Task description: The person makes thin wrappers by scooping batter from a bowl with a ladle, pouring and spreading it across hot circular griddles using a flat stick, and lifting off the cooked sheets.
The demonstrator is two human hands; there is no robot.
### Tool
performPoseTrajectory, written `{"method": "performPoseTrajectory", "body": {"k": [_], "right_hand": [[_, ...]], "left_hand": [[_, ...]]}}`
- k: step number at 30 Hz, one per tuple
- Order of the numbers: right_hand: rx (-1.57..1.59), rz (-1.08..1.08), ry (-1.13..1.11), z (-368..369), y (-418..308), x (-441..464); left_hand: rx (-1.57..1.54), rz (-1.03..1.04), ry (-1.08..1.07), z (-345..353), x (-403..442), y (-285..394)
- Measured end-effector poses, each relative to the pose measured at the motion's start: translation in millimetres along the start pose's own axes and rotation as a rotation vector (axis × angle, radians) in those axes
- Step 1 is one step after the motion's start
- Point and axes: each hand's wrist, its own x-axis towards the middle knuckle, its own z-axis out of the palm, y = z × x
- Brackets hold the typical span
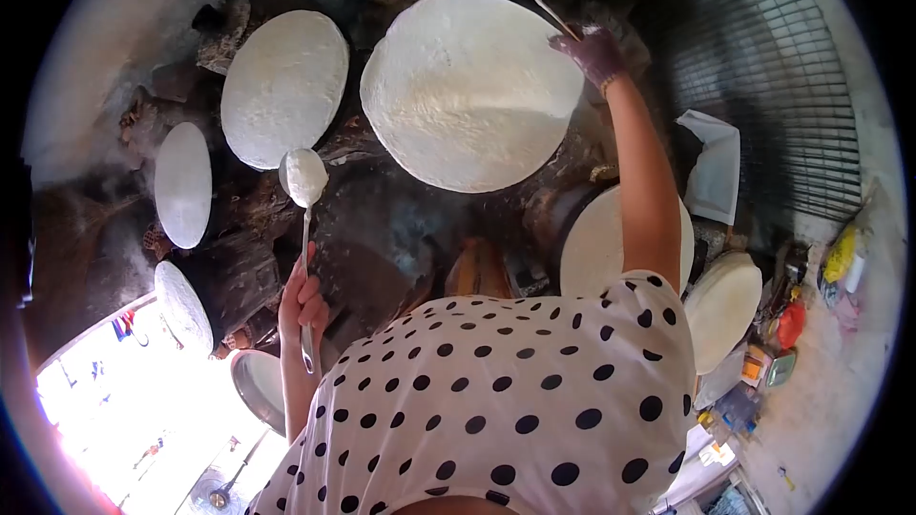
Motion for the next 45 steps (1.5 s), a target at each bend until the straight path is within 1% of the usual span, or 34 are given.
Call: {"method": "performPoseTrajectory", "body": {"k": [2, 3, 5, 6, 7, 8, 9, 10, 11, 12, 13, 14, 15, 16, 18, 19, 20, 23, 26, 27, 28, 29, 30, 31, 33, 34, 35, 36, 37, 38, 39, 41, 43, 45], "right_hand": [[-0.221, -0.109, 0.15, -6, -56, -40], [-0.284, -0.163, 0.089, -11, -127, -60], [-0.459, 0.011, 0.016, -19, -214, -61], [-0.547, 0.056, 0.028, -28, -231, -57], [-0.592, 0.117, 0.049, -39, -231, -58], [-0.634, 0.179, 0.07, -48, -224, -55], [-0.504, 0.111, 0.179, -51, -178, -54], [-0.558, 0.06, 0.14, -56, -133, -63], [-0.33, 0.141, 0.208, -39, -87, -79], [-0.004, 0.342, 0.272, -14, -76, -112], [-0.349, 0.295, 0.318, 11, -29, -151], [-0.398, 0.346, 0.392, 27, -15, -188], [-0.442, 0.4, 0.464, 42, 2, -225], [-0.179, 0.52, 0.583, 55, -3, -261], [-0.009, 0.687, 0.584, 20, -36, -338], [0.193, 0.721, 0.674, -11, -3, -376], [0.175, 0.684, 0.763, -57, 3, -422], [-0.278, 0.433, 0.982, -228, -53, -561], [-0.732, 0.285, 1.009, -351, -129, -666], [-0.641, 0.448, 0.962, -372, -153, -688], [-0.867, 0.61, 0.87, -385, -172, -699], [-1.353, 0.387, 0.722, -416, -140, -722], [-1.509, 0.499, 0.733, -427, -118, -731], [-1.618, 0.735, 0.75, -422, -88, -731], [-1.674, 0.881, 0.784, -415, -34, -738], [-1.692, 0.5, 0.8, -415, 8, -755], [-1.596, 0.506, 0.923, -395, 18, -753], [-1.611, 0.668, 0.831, -383, 28, -753], [-1.481, 0.616, 0.868, -379, 62, -762], [-1.509, 0.662, 0.851, -372, 94, -766], [-1.351, 0.763, 0.813, -367, 118, -764], [-1.246, 0.745, 0.848, -351, 166, -764], [-1.13, 0.705, 0.898, -340, 185, -760], [-0.983, 0.815, 0.896, -330, 182, -755]], "left_hand": [[-0.025, 0.0, -0.029, -3, -10, 7], [-0.159, -0.029, 0.017, 0, -16, 13], [-0.384, -0.075, 0.024, -2, -33, 25], [-0.368, -0.09, 0.005, 4, -43, 30], [-0.226, 0.007, -0.072, 12, -58, 35], [-0.086, 0.106, -0.151, 19, -73, 38], [0.315, 0.252, -0.076, 21, -82, 39], [0.319, 0.225, -0.112, 16, -83, 48], [0.479, 0.204, -0.101, 10, -83, 60], [0.64, 0.188, -0.092, 7, -82, 64], [0.588, 0.1, -0.07, 17, -78, 61], [0.606, 0.059, -0.118, 18, -72, 47], [0.458, -0.02, -0.129, 17, -63, 33], [0.31, -0.102, -0.128, 15, -53, 22], [0.279, -0.218, -0.202, 13, -29, 1], [0.296, -0.257, -0.204, 15, -22, -11], [0.314, -0.296, -0.206, 19, -19, -24], [0.329, -0.39, -0.307, 42, -20, -59], [0.32, -0.485, -0.408, 71, -22, -103], [0.309, -0.521, -0.465, 83, -23, -118], [0.32, -0.53, -0.48, 98, -27, -135], [0.333, -0.546, -0.465, 113, -30, -152], [0.345, -0.561, -0.45, 128, -34, -171], [0.357, -0.57, -0.465, 141, -36, -187], [0.345, -0.591, -0.498, 163, -39, -220], [0.351, -0.595, -0.507, 176, -42, -238], [0.353, -0.581, -0.455, 188, -48, -251], [0.353, -0.566, -0.402, 200, -54, -264], [0.351, -0.569, -0.395, 210, -59, -277], [0.36, -0.56, -0.394, 220, -60, -287], [0.355, -0.567, -0.413, 229, -60, -296], [0.354, -0.564, -0.426, 243, -61, -309], [0.33, -0.576, -0.47, 253, -63, -313], [0.297, -0.594, -0.477, 258, -66, -306]]}}
